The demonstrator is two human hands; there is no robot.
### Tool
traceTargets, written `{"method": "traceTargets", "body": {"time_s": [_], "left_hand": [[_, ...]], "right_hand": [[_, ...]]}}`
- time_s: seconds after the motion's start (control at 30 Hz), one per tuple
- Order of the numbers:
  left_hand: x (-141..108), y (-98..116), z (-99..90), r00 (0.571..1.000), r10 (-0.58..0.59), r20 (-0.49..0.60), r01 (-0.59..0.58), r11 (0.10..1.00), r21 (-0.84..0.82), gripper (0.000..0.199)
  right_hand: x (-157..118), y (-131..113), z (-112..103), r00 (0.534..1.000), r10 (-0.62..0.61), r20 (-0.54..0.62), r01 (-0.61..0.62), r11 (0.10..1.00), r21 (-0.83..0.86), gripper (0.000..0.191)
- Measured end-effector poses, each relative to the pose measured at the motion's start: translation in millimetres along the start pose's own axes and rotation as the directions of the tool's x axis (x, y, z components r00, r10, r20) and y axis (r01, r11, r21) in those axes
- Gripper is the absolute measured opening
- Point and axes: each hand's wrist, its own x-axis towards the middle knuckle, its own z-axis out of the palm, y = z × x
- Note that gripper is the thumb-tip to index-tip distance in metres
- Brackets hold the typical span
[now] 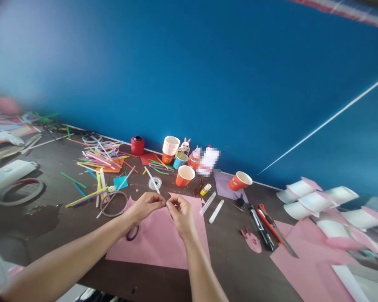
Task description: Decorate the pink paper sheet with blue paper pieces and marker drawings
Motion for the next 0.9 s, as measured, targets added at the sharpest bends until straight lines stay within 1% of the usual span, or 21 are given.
{"method": "traceTargets", "body": {"time_s": [0.13, 0.23, 0.4, 0.57, 0.67, 0.8, 0.9], "left_hand": [[0, -3, -1.3, 1.0, 0.017, -0.013, -0.016, 0.995, 0.094, 0.02], [-2, -4, -0.7, 0.999, 0.025, -0.031, -0.02, 0.992, 0.127, 0.021], [-4, -7, 1.1, 0.995, 0.054, -0.08, -0.044, 0.991, 0.123, 0.016], [-3, -12, 1.8, 0.994, 0.078, -0.079, -0.072, 0.994, 0.077, 0.013], [-3, -14, 2.5, 0.994, 0.079, -0.079, -0.07, 0.991, 0.111, 0.013], [-4, -13, 3.9, 0.996, 0.072, -0.06, -0.059, 0.98, 0.189, 0.012], [-5, -13, 3.7, 0.991, 0.106, -0.086, -0.08, 0.961, 0.266, 0.011]], "right_hand": [[0, 3, 1, 1.0, 0.016, -0.017, -0.017, 1.0, -0.019, 0.021], [-1, 4, 0, 0.999, 0.028, -0.018, -0.029, 0.999, -0.031, 0.022], [-3, 6, -1, 1.0, 0.024, -0.016, -0.025, 0.997, -0.069, 0.02], [-4, 12, -4, 1.0, 0.014, 0.011, -0.013, 0.999, -0.036, 0.018], [-4, 15, -5, 1.0, -0.004, -0.006, 0.003, 0.995, -0.101, 0.015], [-3, 17, -6, 0.998, -0.064, -0.022, 0.059, 0.977, -0.206, 0.014], [-4, 16, -5, 0.996, -0.092, -0.013, 0.086, 0.965, -0.248, 0.015]]}}
